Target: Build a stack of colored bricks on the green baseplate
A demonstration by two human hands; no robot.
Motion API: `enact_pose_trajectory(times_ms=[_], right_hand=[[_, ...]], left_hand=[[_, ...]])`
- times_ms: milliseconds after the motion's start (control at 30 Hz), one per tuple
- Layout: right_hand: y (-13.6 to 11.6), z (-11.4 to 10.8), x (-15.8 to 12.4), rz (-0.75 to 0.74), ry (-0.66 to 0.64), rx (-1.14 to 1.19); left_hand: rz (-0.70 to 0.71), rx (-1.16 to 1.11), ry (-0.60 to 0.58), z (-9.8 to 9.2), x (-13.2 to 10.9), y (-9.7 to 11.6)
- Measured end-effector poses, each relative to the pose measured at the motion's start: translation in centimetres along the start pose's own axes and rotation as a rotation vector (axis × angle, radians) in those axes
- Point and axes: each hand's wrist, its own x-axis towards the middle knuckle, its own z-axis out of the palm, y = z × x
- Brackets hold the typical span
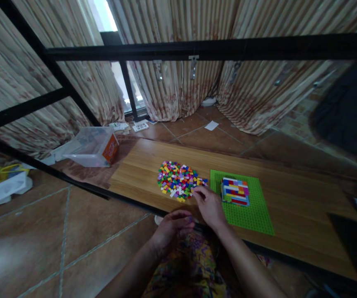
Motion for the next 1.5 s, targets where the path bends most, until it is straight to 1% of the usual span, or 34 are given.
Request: enact_pose_trajectory(times_ms=[67,167,267,367,467,533,667,833,933,1000,1067,1133,1200,1267,1367,1433,1500], right_hand=[[0.0,0.2,0.1,0.002,0.029,0.024],[-0.2,-0.1,-1.2,0.019,0.036,0.092],[-0.7,-1.0,-3.3,0.035,-0.040,0.178],[-1.4,-2.1,-4.8,0.021,-0.115,0.238],[-1.9,-2.9,-5.4,-0.032,-0.173,0.258],[-2.0,-3.2,-5.6,-0.043,-0.185,0.254],[-1.9,-3.6,-5.8,-0.037,-0.180,0.215],[-1.6,-4.2,-6.1,-0.044,-0.182,0.163],[-1.0,-4.9,-6.2,-0.012,-0.122,0.152],[-0.1,-5.5,-6.1,0.026,-0.026,0.146],[1.2,-6.5,-5.9,0.072,0.114,0.131],[2.7,-7.7,-5.5,0.103,0.246,0.098],[3.9,-8.8,-5.0,0.108,0.328,0.046],[4.7,-9.7,-4.2,0.094,0.366,-0.024],[5.3,-10.3,-2.6,0.035,0.367,-0.138],[5.4,-10.4,-1.7,-0.005,0.352,-0.199],[5.6,-10.2,-1.0,-0.028,0.338,-0.243]], left_hand=[[0.000,-0.006,0.005,0.2,-0.1,0.2],[0.009,-0.015,0.008,0.5,-0.2,0.5],[0.046,-0.012,-0.016,0.7,0.0,1.0],[0.077,0.033,-0.084,0.7,0.3,1.5],[0.107,0.101,-0.130,0.9,0.6,1.7],[0.134,0.155,-0.151,1.0,0.7,1.6],[0.196,0.304,-0.209,1.3,1.1,1.3],[0.291,0.480,-0.228,1.7,1.7,1.1],[0.320,0.574,-0.213,1.8,2.0,0.9],[0.377,0.617,-0.147,1.6,2.1,1.1],[0.471,0.675,-0.043,1.0,2.0,1.6],[0.574,0.756,0.067,0.1,1.8,2.5],[0.680,0.835,0.182,-1.0,1.8,3.6],[0.795,0.907,0.321,-2.3,2.1,4.9],[0.898,0.918,0.563,-3.9,3.1,6.6],[0.927,0.941,0.665,-4.8,3.9,7.6],[0.949,0.991,0.727,-5.6,4.6,8.5]])
